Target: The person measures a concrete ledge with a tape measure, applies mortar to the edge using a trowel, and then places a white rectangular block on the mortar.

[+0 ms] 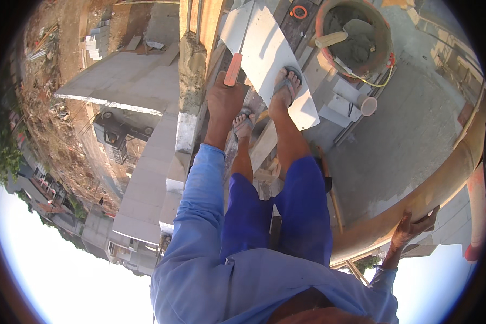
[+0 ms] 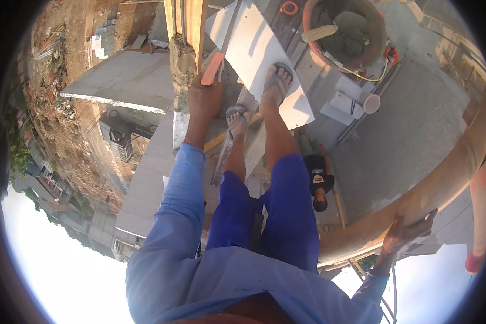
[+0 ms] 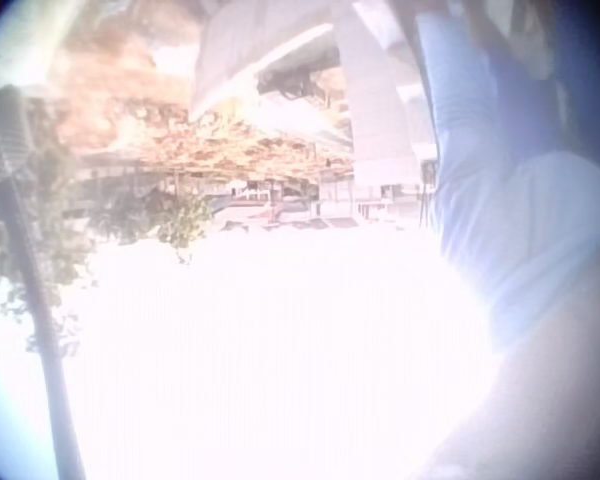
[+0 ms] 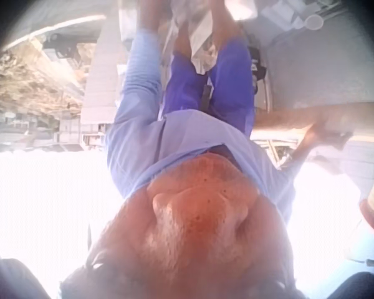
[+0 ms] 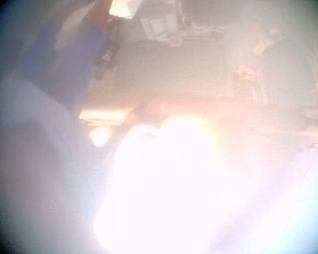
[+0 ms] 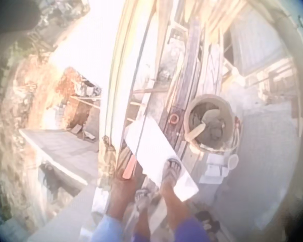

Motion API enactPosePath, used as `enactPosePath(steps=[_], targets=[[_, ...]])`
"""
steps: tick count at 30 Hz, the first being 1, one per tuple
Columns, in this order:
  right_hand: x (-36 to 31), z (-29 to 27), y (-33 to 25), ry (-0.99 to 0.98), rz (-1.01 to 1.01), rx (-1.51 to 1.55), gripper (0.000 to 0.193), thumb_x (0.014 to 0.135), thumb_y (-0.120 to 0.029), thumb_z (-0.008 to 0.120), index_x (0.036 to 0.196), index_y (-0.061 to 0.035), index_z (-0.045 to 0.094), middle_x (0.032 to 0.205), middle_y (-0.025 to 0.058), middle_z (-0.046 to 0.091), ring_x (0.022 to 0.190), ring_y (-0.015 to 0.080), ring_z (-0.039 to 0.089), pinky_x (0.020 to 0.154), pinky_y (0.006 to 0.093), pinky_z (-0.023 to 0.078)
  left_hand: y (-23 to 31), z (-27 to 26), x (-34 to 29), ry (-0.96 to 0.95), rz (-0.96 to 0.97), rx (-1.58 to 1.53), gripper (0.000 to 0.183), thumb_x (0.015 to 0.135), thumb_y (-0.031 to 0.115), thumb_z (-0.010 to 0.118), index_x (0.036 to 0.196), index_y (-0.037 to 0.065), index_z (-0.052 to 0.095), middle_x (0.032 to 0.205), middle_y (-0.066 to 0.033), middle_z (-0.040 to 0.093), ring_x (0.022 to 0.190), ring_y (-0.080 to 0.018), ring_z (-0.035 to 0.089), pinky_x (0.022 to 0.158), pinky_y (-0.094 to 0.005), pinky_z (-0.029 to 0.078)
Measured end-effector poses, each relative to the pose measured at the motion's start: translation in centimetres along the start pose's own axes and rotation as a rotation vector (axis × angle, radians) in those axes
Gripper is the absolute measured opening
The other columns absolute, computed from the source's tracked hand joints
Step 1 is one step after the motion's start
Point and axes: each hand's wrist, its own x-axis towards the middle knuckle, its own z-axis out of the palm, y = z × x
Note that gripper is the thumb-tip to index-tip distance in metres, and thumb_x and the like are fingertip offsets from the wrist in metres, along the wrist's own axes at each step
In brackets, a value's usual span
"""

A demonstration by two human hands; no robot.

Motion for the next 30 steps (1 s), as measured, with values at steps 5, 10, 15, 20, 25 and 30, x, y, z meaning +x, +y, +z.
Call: enactPosePath(steps=[5, 10, 15, 20, 25, 30], targets=[[0.6, 0.3, -0.5, -0.022, 0.000, 0.095, 0.090, 0.076, -0.048, 0.068, 0.141, -0.0009, 0.028, 0.119, 0.0211, 0.028, 0.115, 0.0347, 0.037, 0.095, 0.0481, 0.040, -1.8, 5.4, 9.4, -0.008, 0.090, 0.175, 0.013, 0.073, 0.008, 0.055, 0.084, 0.001, 0.055, 0.077, -0.0257, 0.062, 0.078, -0.0416, 0.063, 0.067, -0.0443, 0.051], [-0.2, -0.2, -0.4, 0.001, 0.057, 0.083, 0.088, 0.076, -0.043, 0.068, 0.141, 0.0007, 0.028, 0.119, 0.0206, 0.028, 0.115, 0.0345, 0.038, 0.095, 0.0476, 0.040, 1.0, -2.7, -3.1, -0.045, -0.081, -0.127, 0.021, 0.073, 0.008, 0.053, 0.090, -0.001, 0.060, 0.082, -0.0272, 0.063, 0.081, -0.0429, 0.062, 0.073, -0.0482, 0.049], [0.9, 0.5, -1.0, -0.023, 0.033, 0.129, 0.086, 0.076, -0.037, 0.068, 0.140, 0.0024, 0.027, 0.119, 0.0205, 0.028, 0.115, 0.0343, 0.039, 0.095, 0.0466, 0.041, 2.1, 3.5, 10.3, -0.007, -0.038, 0.057, 0.024, 0.073, 0.012, 0.052, 0.090, -0.001, 0.063, 0.090, -0.0271, 0.064, 0.092, -0.0411, 0.062, 0.080, -0.0452, 0.050], [0.7, 0.4, -1.9, -0.012, 0.139, 0.112, 0.090, 0.064, -0.029, 0.062, 0.140, 0.0017, 0.027, 0.116, 0.0187, 0.032, 0.113, 0.0349, 0.039, 0.097, 0.0476, 0.039, 0.7, 4.1, 13.4, -0.119, -0.058, 0.084, 0.032, 0.074, 0.014, 0.052, 0.100, -0.001, 0.062, 0.096, -0.0257, 0.064, 0.094, -0.0404, 0.062, 0.082, -0.0432, 0.050], [0.2, -0.5, -2.1, -0.022, 0.142, 0.149, 0.087, 0.068, -0.029, 0.065, 0.140, 0.0024, 0.027, 0.118, 0.0194, 0.030, 0.116, 0.0349, 0.038, 0.098, 0.0464, 0.039, 0.9, -3.0, -0.1, -0.121, 0.030, -0.050, 0.038, 0.073, 0.011, 0.053, 0.110, 0.004, 0.061, 0.102, -0.0256, 0.063, 0.098, -0.0394, 0.061, 0.084, -0.0423, 0.049], [1.3, 1.1, -1.7, -0.046, 0.085, 0.238, 0.085, 0.073, -0.029, 0.068, 0.140, 0.0031, 0.027, 0.120, 0.0202, 0.028, 0.118, 0.0349, 0.037, 0.099, 0.0452, 0.038, 1.9, 4.0, 13.1, -0.090, -0.212, 0.000, 0.036, 0.072, 0.013, 0.051, 0.104, 0.001, 0.062, 0.093, -0.0283, 0.062, 0.091, -0.0402, 0.061, 0.080, -0.0431, 0.049]])
